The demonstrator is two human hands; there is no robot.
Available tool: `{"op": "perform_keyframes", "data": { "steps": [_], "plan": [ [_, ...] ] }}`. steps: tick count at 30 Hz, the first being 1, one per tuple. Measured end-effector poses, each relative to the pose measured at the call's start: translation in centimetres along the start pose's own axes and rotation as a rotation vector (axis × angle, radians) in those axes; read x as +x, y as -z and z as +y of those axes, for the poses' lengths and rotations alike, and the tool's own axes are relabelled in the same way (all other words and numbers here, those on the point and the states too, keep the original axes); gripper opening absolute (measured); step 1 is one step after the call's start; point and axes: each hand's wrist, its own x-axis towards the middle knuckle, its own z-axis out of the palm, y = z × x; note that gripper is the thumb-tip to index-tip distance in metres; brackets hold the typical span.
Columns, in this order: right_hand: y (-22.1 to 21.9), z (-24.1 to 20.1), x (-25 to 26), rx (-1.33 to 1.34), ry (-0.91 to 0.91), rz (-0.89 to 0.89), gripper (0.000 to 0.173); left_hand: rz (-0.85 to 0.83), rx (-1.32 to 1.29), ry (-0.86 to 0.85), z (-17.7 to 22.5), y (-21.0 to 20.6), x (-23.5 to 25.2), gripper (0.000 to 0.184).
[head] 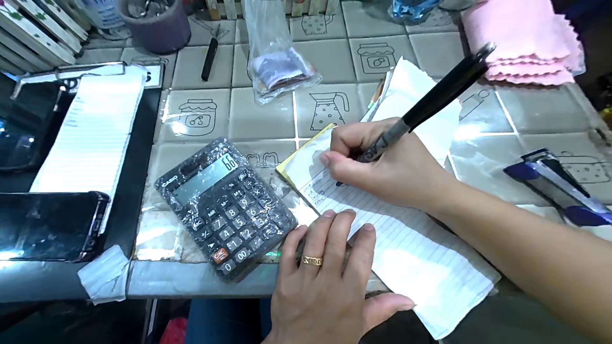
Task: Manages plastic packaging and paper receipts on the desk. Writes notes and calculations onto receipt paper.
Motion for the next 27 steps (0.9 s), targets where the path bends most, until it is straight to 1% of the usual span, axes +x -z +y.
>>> {"op": "perform_keyframes", "data": {
  "steps": [4,8,10,14,18,21,27],
  "plan": [
    [0.2,0.0,0.1,-0.010,-0.011,-0.019,0.028,-0.003,0.003,0.000,-0.1,0.0,0.0,0.075],
    [1.4,-0.1,0.5,0.148,-0.098,-0.012,0.030,-0.023,0.011,0.002,-0.1,0.1,0.1,0.077],
    [1.7,-0.9,0.2,0.151,-0.122,-0.001,0.029,-0.029,0.006,0.006,0.0,0.2,0.1,0.077],
    [0.6,-1.9,-1.4,0.099,-0.039,0.023,0.024,-0.008,-0.002,0.013,0.1,0.0,0.1,0.076],
    [-1.0,-1.4,-2.0,0.110,0.004,-0.001,0.022,0.046,-0.009,0.012,0.1,-0.3,-0.2,0.070],
    [-1.3,-1.2,-1.9,0.099,0.027,-0.004,0.021,0.080,-0.020,0.005,-0.1,-0.3,-0.3,0.063],
    [-1.5,-1.0,-2.0,0.119,0.113,0.006,0.020,0.087,-0.022,0.019,0.1,-0.3,-0.2,0.062]
  ]
}}
